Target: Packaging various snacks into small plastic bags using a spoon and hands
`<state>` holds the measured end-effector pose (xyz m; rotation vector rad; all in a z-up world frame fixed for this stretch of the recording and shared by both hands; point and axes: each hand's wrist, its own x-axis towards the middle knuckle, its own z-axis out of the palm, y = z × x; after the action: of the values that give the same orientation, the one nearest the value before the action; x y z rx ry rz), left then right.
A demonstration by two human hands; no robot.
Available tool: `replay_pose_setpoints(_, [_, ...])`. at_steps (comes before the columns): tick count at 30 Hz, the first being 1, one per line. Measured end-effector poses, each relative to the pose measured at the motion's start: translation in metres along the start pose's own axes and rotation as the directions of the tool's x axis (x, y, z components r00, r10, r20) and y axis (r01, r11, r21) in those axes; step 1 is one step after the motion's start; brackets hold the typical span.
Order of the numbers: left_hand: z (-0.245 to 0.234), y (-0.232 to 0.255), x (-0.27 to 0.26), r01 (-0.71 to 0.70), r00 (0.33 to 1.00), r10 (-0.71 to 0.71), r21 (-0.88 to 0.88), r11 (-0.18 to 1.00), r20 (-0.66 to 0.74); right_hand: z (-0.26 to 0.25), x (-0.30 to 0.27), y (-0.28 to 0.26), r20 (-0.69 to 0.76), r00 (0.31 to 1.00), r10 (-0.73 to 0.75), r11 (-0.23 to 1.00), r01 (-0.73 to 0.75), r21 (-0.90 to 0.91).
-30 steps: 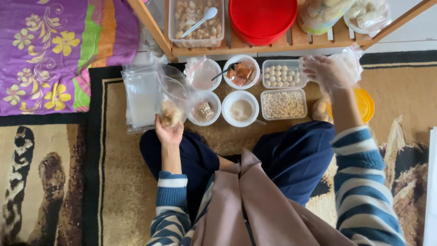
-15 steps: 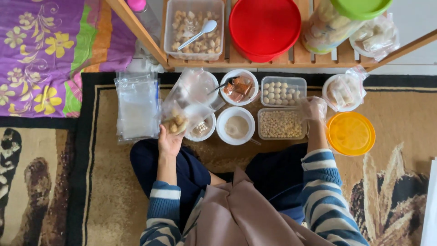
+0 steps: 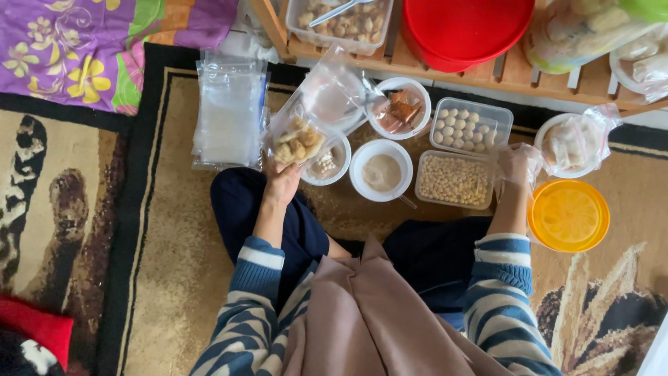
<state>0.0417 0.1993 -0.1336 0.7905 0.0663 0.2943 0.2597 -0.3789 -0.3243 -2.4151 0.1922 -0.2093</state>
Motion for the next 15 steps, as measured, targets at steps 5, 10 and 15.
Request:
replay_pose_setpoints(5, [-0.014,-0.018,0.001,-0.037,0.999,0.037,0.026,0.999,-0.011,-0.023,-0.036,-0.06,-0.061,0.984,-0.165,0.977,0.155,-0.149])
replay_pose_setpoints(10, [-0.033,-0.038,-0.002,-0.144,0.985,0.158,0.171,0.975,-0.068,0.026,-0.006,0.036,-0.057,0.911,-0.408,0.833,0.346,-0.431])
replay_pose_setpoints(15, [-0.029,-0.037,-0.001,-0.184,0.98,0.195,0.233,0.955,-0.024,-0.059,-0.035,-0.065,0.035,0.709,-0.705,0.491,0.522,-0.697])
